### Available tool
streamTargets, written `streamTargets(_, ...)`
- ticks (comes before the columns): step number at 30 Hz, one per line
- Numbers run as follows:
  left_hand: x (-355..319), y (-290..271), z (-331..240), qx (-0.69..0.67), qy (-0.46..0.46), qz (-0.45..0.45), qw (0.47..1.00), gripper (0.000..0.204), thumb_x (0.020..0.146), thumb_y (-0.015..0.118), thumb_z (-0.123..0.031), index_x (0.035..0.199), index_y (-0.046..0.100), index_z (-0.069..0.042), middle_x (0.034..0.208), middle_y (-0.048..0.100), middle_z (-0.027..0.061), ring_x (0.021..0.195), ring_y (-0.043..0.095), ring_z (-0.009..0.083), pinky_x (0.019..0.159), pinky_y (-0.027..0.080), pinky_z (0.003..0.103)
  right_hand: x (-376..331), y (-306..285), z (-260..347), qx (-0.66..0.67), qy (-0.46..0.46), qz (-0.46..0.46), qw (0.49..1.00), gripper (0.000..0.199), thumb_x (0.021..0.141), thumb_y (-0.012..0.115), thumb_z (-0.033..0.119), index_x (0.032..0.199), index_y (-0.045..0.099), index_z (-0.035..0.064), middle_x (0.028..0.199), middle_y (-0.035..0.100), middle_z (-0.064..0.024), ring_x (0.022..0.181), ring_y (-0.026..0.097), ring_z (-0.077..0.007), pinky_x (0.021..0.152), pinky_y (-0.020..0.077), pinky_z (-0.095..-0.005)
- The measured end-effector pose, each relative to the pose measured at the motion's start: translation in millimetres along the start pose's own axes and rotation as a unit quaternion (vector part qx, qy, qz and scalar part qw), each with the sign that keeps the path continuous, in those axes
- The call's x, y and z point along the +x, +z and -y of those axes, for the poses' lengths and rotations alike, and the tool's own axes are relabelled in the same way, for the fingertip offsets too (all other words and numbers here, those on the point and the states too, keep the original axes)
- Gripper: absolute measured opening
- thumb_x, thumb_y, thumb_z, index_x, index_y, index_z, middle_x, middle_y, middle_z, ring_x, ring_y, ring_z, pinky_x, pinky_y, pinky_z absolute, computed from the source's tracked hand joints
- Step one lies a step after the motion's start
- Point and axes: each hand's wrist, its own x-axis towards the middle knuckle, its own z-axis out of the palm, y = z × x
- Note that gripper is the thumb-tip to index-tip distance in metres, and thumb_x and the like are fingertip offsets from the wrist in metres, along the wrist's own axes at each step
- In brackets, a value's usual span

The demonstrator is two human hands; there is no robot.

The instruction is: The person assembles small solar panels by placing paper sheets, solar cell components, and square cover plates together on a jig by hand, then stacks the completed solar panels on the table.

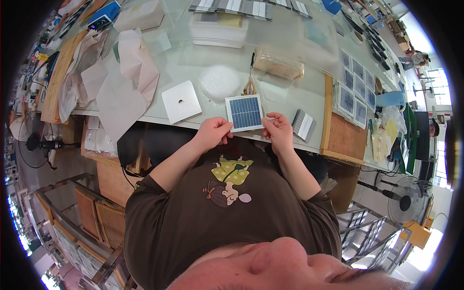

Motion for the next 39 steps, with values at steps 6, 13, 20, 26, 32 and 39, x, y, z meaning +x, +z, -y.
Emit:
streamTargets(6, -1, 4, 0, -0.006, -0.019, -0.014, 1.0, 0.021, 0.093, 0.058, -0.024, 0.084, 0.06, -0.005, 0.073, 0.064, 0.0041, 0.053, 0.054, 0.0085, 0.046, 0.037, 0.022, -3, 1, 0, -0.01, 0.032, -0.04, 0.999, 0.025, 0.087, 0.067, 0.01, 0.105, 0.054, -0.0005, 0.069, 0.06, -0.0047, 0.052, 0.054, -0.0095, 0.046, 0.0421, -0.022)
streamTargets(13, -8, 12, -4, 0.041, -0.012, 0.018, 0.999, 0.023, 0.093, 0.058, -0.024, 0.082, 0.061, -0.004, 0.073, 0.066, 0.0046, 0.052, 0.053, 0.0084, 0.045, 0.037, 0.022, -17, -6, 7, 0.043, 0.137, 0.004, 0.99, 0.02, 0.093, 0.058, 0.018, 0.103, 0.056, 0.0006, 0.073, 0.061, -0.0058, 0.058, 0.059, -0.0128, 0.049, 0.0478, -0.0237)
streamTargets(20, -10, 22, -30, 0.117, 0.044, 0.026, 0.992, 0.024, 0.09, 0.064, -0.022, 0.081, 0.063, 0.0, 0.07, 0.066, 0.0049, 0.057, 0.056, 0.0085, 0.053, 0.045, 0.023, -21, -83, 14, -0.02, 0.081, -0.078, 0.993, 0.016, 0.094, 0.057, 0.017, 0.101, 0.061, 0.0034, 0.07, 0.058, -0.0028, 0.057, 0.055, -0.0112, 0.048, 0.0454, -0.0244)
streamTargets(26, 33, -29, -39, 0.438, 0.395, -0.253, 0.767, 0.012, 0.085, 0.064, -0.016, 0.088, 0.065, -0.004, 0.087, 0.065, 0.0112, 0.081, 0.062, 0.0265, 0.071, 0.05, 0.036, -4, -241, 93, -0.11, -0.117, -0.348, 0.924, 0.014, 0.096, 0.055, 0.02, 0.097, 0.063, 0.0085, 0.066, 0.058, -0.0002, 0.053, 0.053, -0.0088, 0.046, 0.042, -0.0239)
streamTargets(32, 60, -40, -55, 0.571, 0.375, -0.24, 0.69, 0.008, 0.083, 0.061, -0.013, 0.083, 0.064, -0.006, 0.088, 0.062, 0.0105, 0.086, 0.059, 0.0298, 0.073, 0.049, 0.041, 60, -396, 116, -0.251, -0.124, -0.444, 0.851, 0.023, 0.095, 0.054, 0.024, 0.094, 0.062, 0.0028, 0.067, 0.061, -0.0083, 0.055, 0.059, -0.0192, 0.048, 0.0474, -0.0325)
streamTargets(39, 65, -33, -63, 0.652, 0.265, -0.23, 0.672, 0.007, 0.077, 0.06, -0.011, 0.076, 0.063, -0.005, 0.085, 0.059, 0.0099, 0.086, 0.059, 0.0294, 0.071, 0.051, 0.041, 77, -281, 123, -0.548, -0.268, -0.431, 0.665, 0.025, 0.09, 0.057, 0.026, 0.106, 0.063, 0.0075, 0.11, 0.06, -0.0139, 0.104, 0.056, -0.0334, 0.085, 0.0471, -0.0438)
